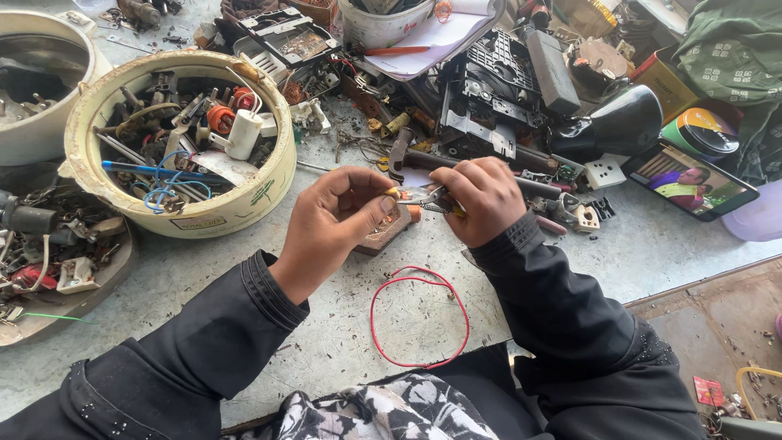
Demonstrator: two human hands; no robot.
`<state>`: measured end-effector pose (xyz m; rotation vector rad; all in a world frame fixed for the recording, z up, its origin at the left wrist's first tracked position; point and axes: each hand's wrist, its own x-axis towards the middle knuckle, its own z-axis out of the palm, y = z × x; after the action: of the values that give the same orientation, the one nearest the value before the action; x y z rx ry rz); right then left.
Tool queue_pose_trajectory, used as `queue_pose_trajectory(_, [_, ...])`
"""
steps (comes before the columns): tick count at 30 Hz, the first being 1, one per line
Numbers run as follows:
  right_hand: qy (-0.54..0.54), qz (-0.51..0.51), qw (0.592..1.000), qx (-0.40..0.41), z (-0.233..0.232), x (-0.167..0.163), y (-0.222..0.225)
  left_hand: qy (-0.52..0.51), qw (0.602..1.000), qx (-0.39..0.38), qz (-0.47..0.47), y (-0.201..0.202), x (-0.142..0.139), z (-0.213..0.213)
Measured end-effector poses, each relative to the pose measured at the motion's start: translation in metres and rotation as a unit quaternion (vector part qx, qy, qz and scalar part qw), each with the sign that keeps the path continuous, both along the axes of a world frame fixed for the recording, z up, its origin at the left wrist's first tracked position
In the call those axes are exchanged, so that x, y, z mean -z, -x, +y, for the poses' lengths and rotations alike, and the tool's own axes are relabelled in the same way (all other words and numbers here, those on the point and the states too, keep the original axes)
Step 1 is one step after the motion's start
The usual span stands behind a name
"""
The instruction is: The person uses a hammer to strike a small cylindrical object on a wooden block. They then use pliers to manipulate and separate parts of the object, which appears to be an electrical component.
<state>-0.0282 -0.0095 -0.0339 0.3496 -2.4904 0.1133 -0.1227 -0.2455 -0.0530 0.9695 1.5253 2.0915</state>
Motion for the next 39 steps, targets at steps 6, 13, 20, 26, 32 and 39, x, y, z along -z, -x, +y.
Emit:
queue_pose_trajectory(6, [0.172, -0.121, 0.975, -0.067, -0.004, 0.016, 0.007, -0.031, 0.999, 0.028, -0.033, 0.004, 0.007, 0.003])
queue_pose_trajectory(13, [0.307, -0.195, 0.913, -0.185, -0.009, 0.027, 0.006, -0.043, 0.997, -0.006, 0.069, -0.004, 0.003, -0.003])
queue_pose_trajectory(20, [0.547, -0.489, 0.652, -0.193, -0.010, 0.018, -0.007, 0.027, 0.906, -0.148, 0.395, 0.004, -0.011, -0.011])
queue_pose_trajectory(26, [0.373, -0.247, 0.872, -0.200, -0.018, 0.017, -0.002, -0.027, 0.980, -0.060, 0.186, 0.009, 0.004, -0.002])
queue_pose_trajectory(32, [0.216, -0.067, 0.974, -0.028, -0.020, 0.007, 0.002, -0.087, 0.987, 0.055, -0.119, 0.005, 0.013, 0.007])
queue_pose_trajectory(39, [0.078, 0.016, 0.997, -0.024, -0.017, -0.006, -0.001, -0.117, 0.955, 0.095, -0.255, 0.001, 0.006, 0.007])
